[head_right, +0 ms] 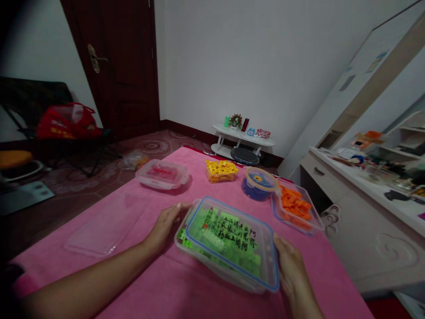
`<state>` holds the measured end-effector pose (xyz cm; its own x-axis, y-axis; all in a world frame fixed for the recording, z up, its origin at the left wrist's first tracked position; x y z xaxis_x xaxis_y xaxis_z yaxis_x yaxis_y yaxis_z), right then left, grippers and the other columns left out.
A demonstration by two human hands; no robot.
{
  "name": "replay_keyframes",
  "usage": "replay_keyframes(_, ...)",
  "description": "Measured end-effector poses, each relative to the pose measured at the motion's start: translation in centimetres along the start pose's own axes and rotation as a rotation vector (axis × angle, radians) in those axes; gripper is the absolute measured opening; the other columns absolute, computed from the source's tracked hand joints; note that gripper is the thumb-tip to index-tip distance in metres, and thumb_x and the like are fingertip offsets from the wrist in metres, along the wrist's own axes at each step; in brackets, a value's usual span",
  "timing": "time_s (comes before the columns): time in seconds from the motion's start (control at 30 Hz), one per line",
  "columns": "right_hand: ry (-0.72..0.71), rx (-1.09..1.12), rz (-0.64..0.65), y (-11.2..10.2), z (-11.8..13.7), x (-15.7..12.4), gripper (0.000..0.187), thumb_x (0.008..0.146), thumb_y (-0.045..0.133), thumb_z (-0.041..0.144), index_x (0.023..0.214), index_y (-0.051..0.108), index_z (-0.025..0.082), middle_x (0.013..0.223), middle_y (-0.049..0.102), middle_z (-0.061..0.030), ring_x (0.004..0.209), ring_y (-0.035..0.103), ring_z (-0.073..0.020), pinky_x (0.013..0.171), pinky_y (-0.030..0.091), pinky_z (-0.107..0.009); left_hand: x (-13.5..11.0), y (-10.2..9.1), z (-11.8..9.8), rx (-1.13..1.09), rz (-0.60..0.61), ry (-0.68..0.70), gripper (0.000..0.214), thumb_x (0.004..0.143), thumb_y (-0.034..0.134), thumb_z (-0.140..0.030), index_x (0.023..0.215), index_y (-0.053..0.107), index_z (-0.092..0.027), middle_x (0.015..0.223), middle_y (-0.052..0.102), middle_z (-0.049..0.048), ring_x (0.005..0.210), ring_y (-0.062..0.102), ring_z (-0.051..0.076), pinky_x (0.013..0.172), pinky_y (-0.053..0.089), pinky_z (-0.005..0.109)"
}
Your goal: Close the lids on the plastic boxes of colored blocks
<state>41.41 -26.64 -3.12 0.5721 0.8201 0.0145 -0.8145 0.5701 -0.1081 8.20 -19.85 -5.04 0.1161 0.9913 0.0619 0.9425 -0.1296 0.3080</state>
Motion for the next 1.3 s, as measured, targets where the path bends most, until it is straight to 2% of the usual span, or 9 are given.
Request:
replay_keyframes(0.1,0.102,-0.010,-0.040,-0.1,-1.1,0.0,0.030,0.058,0.073,0.040,0.076,0.068,0.017,0.074,0.072,-0.0061,0.075,0.069,-0.0250,0.058,0.057,-0.031,0.3,-0.3,-0.3,0.132,-0.033,0.067,0.035,0.078,0.062,-0.045,0.096,0.074,-0.016,0.107,0.067,0.0105,0.103,0.058,0.026,0.091,0.044,0.036)
replay_keyframes(0.2,0.141,0.002,-0.072,-0.4,-1.4,0.2,0.035,0.056,0.072,0.041,0.080,0.068,0.016,0.084,0.073,-0.0062,0.080,0.068,-0.0237,0.062,0.057,-0.029,0.5,-0.4,-0.1,0.140,-0.042,0.074,0.034,0.079,0.061,-0.044,0.093,0.075,-0.017,0.102,0.068,0.0093,0.099,0.059,0.025,0.088,0.044,0.035)
replay_keyframes(0.37,0.087,-0.015,-0.120,-0.4,-1.4,0.3,0.035,0.057,0.072,0.039,0.082,0.068,0.015,0.079,0.072,-0.0057,0.082,0.068,-0.0245,0.068,0.058,-0.031,0.4,-0.3,0.5,0.050,-0.030,0.028,0.036,0.082,0.056,-0.046,0.097,0.072,-0.017,0.099,0.069,0.0067,0.094,0.061,0.023,0.083,0.045,0.032)
replay_keyframes(0.53,0.088,0.121,-0.189,-0.5,-0.8,-0.4,0.041,0.060,0.074,0.037,0.093,0.068,0.015,0.095,0.072,-0.0064,0.090,0.066,-0.0233,0.072,0.057,-0.030,0.4,-0.2,0.3,0.074,0.017,0.052,0.038,0.083,0.054,-0.048,0.085,0.071,-0.015,0.081,0.067,0.0046,0.086,0.061,0.021,0.083,0.045,0.031)
replay_keyframes(0.77,0.075,0.110,-0.156,1.0,0.3,-1.1,0.050,0.061,0.075,0.038,0.105,0.067,0.016,0.106,0.070,-0.0062,0.088,0.066,-0.0200,0.066,0.056,-0.025,0.4,-0.4,0.3,0.088,-0.023,0.045,0.042,0.084,0.051,-0.051,0.075,0.068,-0.013,0.062,0.057,0.0008,0.062,0.051,0.013,0.058,0.040,0.022)
replay_keyframes(0.97,0.143,0.036,-0.152,1.6,-0.1,-0.5,0.041,0.054,0.074,0.035,0.089,0.070,0.013,0.090,0.072,-0.0051,0.082,0.066,-0.0197,0.063,0.055,-0.023,0.5,0.2,0.2,0.044,0.069,0.027,0.035,0.080,0.061,-0.042,0.096,0.071,-0.012,0.087,0.070,0.0062,0.082,0.061,0.020,0.075,0.046,0.028)
replay_keyframes(1.07,0.159,-0.020,-0.127,1.6,0.1,-0.5,0.040,0.053,0.073,0.037,0.085,0.069,0.014,0.089,0.072,-0.0058,0.084,0.066,-0.0213,0.063,0.054,-0.024,0.9,0.1,0.5,0.087,0.018,-0.008,0.042,0.077,0.065,-0.038,0.108,0.068,-0.011,0.097,0.070,0.0088,0.086,0.063,0.021,0.078,0.047,0.030)
replay_keyframes(1.2,0.122,-0.107,-0.062,2.1,0.8,-1.1,0.052,0.057,0.070,0.046,0.098,0.068,0.013,0.099,0.071,-0.0086,0.089,0.065,-0.0234,0.065,0.054,-0.026,1.1,-0.3,0.5,0.098,-0.084,-0.056,0.061,0.074,0.067,-0.032,0.128,0.052,-0.007,0.111,0.066,0.0143,0.094,0.063,0.023,0.083,0.048,0.034)
replay_keyframes(1.3,0.082,-0.182,-0.042,2.3,1.0,-1.5,0.064,0.059,0.069,0.049,0.112,0.065,0.013,0.106,0.069,-0.0099,0.092,0.065,-0.0250,0.069,0.055,-0.029,1.0,-0.2,-0.2,0.115,-0.022,-0.017,0.056,0.073,0.068,-0.030,0.123,0.058,-0.008,0.117,0.064,0.0156,0.103,0.062,0.026,0.092,0.046,0.038)
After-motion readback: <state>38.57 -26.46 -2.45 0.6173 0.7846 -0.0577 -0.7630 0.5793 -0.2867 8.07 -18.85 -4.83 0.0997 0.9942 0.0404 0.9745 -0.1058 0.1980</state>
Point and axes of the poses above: each hand's wrist, its own x-axis towards the middle knuckle, its own y-axis out of the palm, z = x × y, the point moved 4 cm from there along x, towards the middle knuckle
